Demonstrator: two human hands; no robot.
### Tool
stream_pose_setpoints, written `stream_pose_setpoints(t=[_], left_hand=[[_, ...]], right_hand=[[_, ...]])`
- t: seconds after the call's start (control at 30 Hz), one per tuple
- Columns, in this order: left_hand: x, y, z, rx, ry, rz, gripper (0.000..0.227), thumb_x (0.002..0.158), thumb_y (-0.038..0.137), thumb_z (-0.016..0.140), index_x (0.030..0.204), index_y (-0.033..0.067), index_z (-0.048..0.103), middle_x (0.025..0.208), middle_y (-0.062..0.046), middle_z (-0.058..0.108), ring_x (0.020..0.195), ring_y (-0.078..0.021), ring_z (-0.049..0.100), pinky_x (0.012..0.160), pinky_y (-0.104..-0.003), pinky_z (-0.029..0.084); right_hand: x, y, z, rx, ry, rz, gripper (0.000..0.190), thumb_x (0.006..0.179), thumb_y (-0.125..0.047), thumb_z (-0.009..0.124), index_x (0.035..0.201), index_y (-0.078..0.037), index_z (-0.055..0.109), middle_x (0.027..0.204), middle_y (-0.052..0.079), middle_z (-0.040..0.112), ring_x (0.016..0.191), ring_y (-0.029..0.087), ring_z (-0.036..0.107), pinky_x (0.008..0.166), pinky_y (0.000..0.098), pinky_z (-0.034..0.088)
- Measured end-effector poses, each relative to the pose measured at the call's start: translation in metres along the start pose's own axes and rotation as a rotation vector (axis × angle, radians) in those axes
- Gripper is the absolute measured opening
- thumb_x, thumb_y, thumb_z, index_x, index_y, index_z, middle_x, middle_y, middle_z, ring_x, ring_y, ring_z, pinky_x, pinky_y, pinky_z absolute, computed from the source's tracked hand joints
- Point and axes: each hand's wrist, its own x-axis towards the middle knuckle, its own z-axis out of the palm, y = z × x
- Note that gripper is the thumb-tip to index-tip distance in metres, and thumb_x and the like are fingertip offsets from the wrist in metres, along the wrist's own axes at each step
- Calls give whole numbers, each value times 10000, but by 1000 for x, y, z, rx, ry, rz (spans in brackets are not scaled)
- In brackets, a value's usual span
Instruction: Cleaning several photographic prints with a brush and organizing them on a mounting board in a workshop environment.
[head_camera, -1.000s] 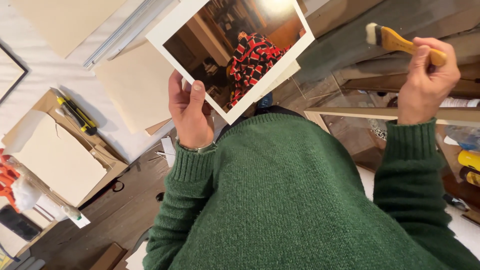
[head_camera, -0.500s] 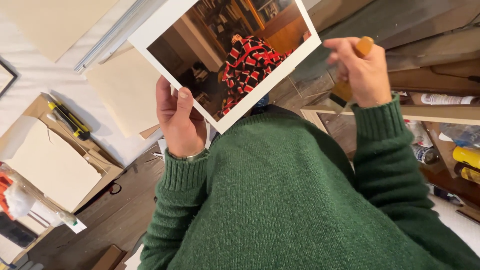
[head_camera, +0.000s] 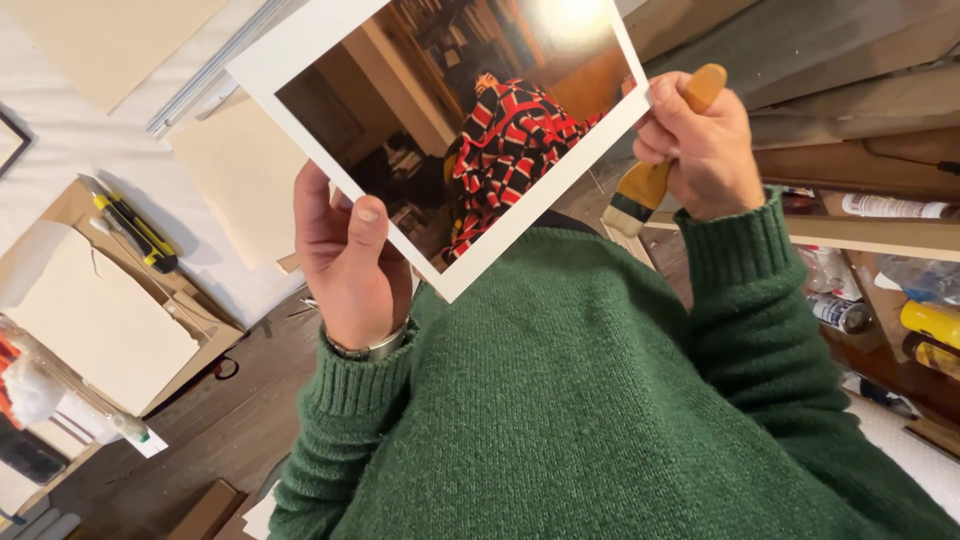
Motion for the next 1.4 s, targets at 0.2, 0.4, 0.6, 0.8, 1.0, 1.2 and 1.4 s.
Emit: stream_pose_setpoints(t=[0.2,0.4,0.6,0.8,1.0,1.2,1.4], left_hand=[[4,-3,8,25,60,-67,409,1091,-23,606,1482,19,494,1090,-1,604,883,-59,505,790,-217,449],[6,-2,9,47,89,-102,444,1049,-9,606,1472,44,486,1090,5,615,863,-52,518,755,-204,460],[10,1,7,15,79,-112,394,1081,13,607,1460,20,501,1139,-7,617,938,-66,536,866,-223,486],[12,1,5,-2,77,-118,360,1086,21,609,1432,22,507,1116,-9,613,921,-63,536,851,-227,492],[12,-3,-1,-16,57,-112,373,1108,7,614,1464,14,504,1114,-6,601,910,-60,523,835,-221,481],[18,7,8,-10,81,-132,383,1077,12,582,1449,8,491,1172,-28,638,976,-81,569,924,-247,511],[20,1,-5,-18,49,-96,411,1105,1,606,1501,6,497,1175,-29,630,971,-81,553,921,-255,498]], right_hand=[[7,18,-1,36,23,99,223,1124,-167,558,1167,40,629,888,-2,523,620,32,353,615,220,351],[8,22,-1,34,30,109,240,1124,-186,563,1167,40,631,872,-8,516,606,24,341,609,215,346],[9,23,1,22,45,91,247,1125,-192,569,1162,43,634,854,-18,514,606,24,338,605,216,342],[12,26,3,29,54,76,242,1125,-182,572,1164,46,644,867,-23,539,615,24,347,618,224,354],[15,29,5,34,125,84,226,1107,-176,585,1141,38,651,861,-23,563,605,28,351,587,222,337],[18,38,-1,76,141,54,174,1105,-149,617,1026,4,636,869,-7,588,610,36,363,590,227,337],[19,39,4,127,133,44,168,1100,-155,614,1071,6,650,839,-19,560,601,36,358,599,235,348]])
